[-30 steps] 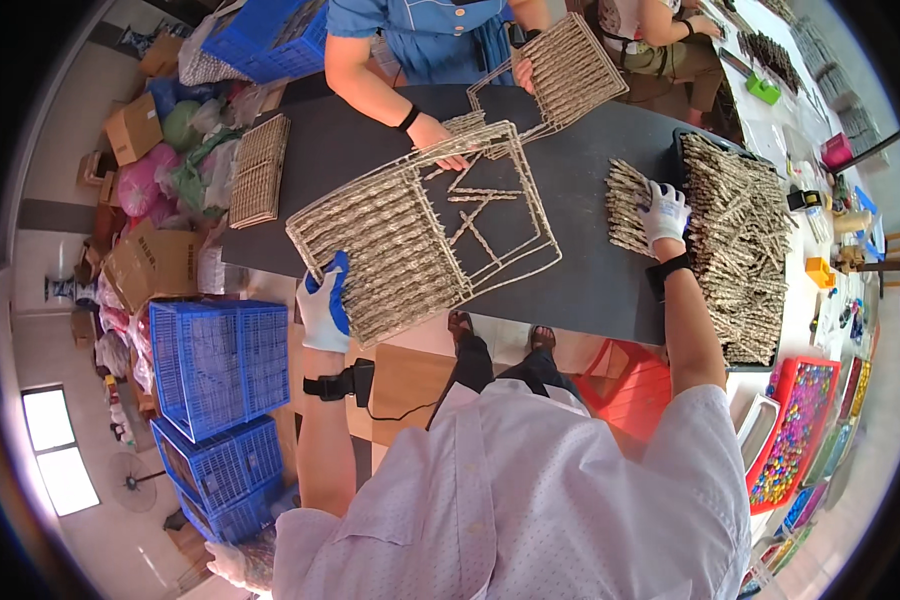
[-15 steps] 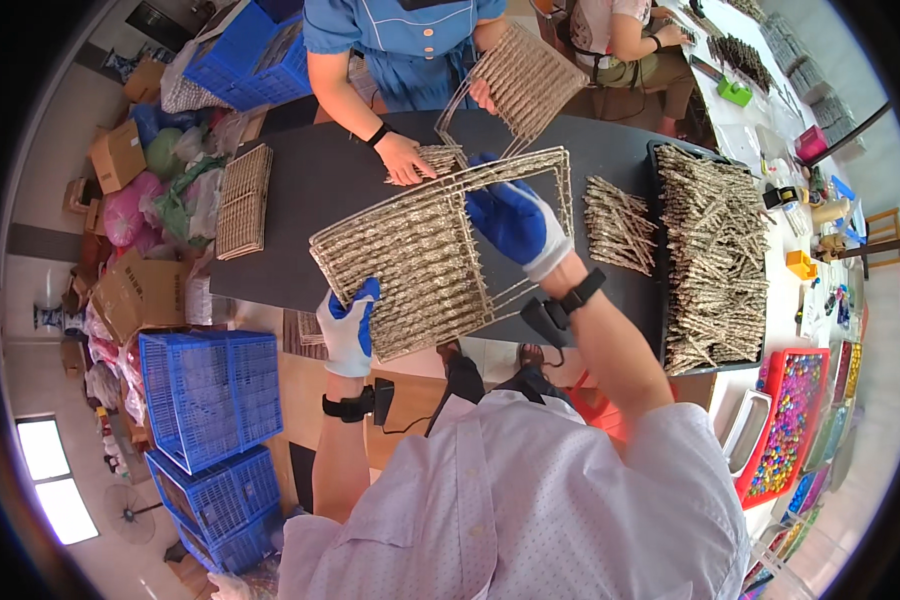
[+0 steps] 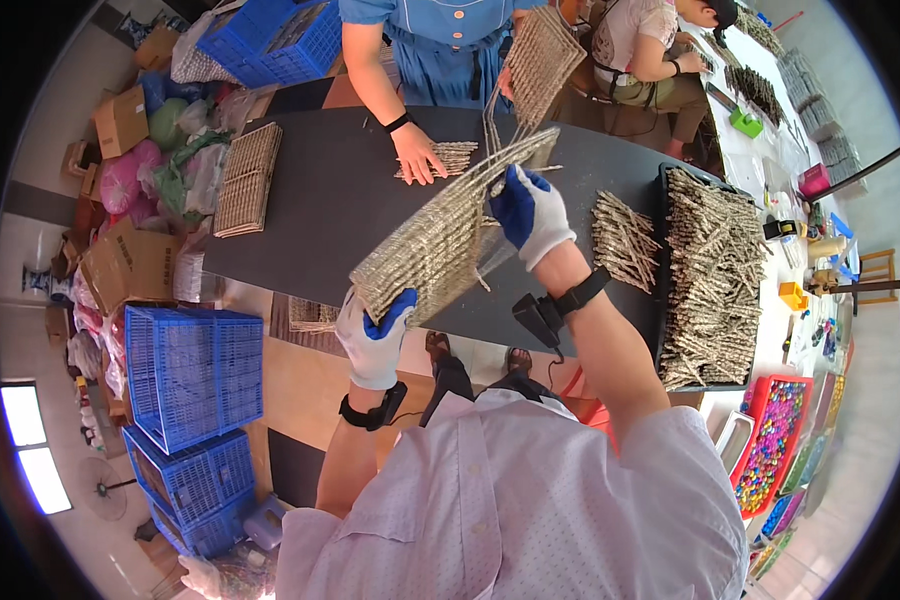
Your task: The person weaves thin, light-colored sticks into rectangular frames on a table. They pick up sticks, insert them into the frame, and press them down to secure the weave. The person occasionally stacks completed frames and handles loose sticks.
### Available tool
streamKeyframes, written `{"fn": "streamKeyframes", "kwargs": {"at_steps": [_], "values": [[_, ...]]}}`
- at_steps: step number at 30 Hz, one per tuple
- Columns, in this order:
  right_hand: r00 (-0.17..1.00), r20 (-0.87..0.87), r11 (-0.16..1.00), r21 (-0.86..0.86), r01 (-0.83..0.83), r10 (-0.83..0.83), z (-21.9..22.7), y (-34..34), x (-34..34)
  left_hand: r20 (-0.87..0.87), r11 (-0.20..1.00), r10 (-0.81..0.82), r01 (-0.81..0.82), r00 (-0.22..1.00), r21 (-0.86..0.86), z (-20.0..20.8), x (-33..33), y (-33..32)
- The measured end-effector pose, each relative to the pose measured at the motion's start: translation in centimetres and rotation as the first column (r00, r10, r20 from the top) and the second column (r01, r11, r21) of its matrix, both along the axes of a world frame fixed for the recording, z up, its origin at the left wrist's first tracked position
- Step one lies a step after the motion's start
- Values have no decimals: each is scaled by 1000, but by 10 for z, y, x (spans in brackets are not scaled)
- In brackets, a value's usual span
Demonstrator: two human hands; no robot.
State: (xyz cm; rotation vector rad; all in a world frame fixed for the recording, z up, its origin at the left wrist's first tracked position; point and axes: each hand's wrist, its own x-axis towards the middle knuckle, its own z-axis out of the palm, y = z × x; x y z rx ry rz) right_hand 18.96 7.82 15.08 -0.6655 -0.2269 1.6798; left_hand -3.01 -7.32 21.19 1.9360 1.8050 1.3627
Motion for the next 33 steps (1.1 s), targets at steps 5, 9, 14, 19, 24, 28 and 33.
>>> {"fn": "streamKeyframes", "kwargs": {"at_steps": [5, 9, 14, 19, 24, 28, 33], "values": [[874, -423, 970, 66, -232, 238, -2, -1, 9, 195, 997, -77, 82, 978, -16, 9, -8, 8], [783, -459, 904, 291, -314, 419, 2, -3, 12, 318, 988, 1, 48, 948, -146, 14, -3, 4], [713, -541, 889, 355, -288, 447, 7, 1, 14, 338, 978, 31, 41, 941, -204, 11, -4, 5], [831, -404, 897, 377, -230, 383, 11, 4, 12, 402, 973, 81, 15, 912, -232, -3, -8, 0], [982, 33, 949, 252, -189, 187, 10, 1, 9, 317, 988, 80, -34, 945, -149, 2, 0, -4], [980, -99, 984, -31, -174, 170, 22, -5, 2, -174, 994, -5, 24, 985, 107, 11, -2, -2], [821, -144, 832, 152, -533, 552, -9, -4, 30, -95, 999, 38, -34, 995, 43, 10, -27, -11]]}}
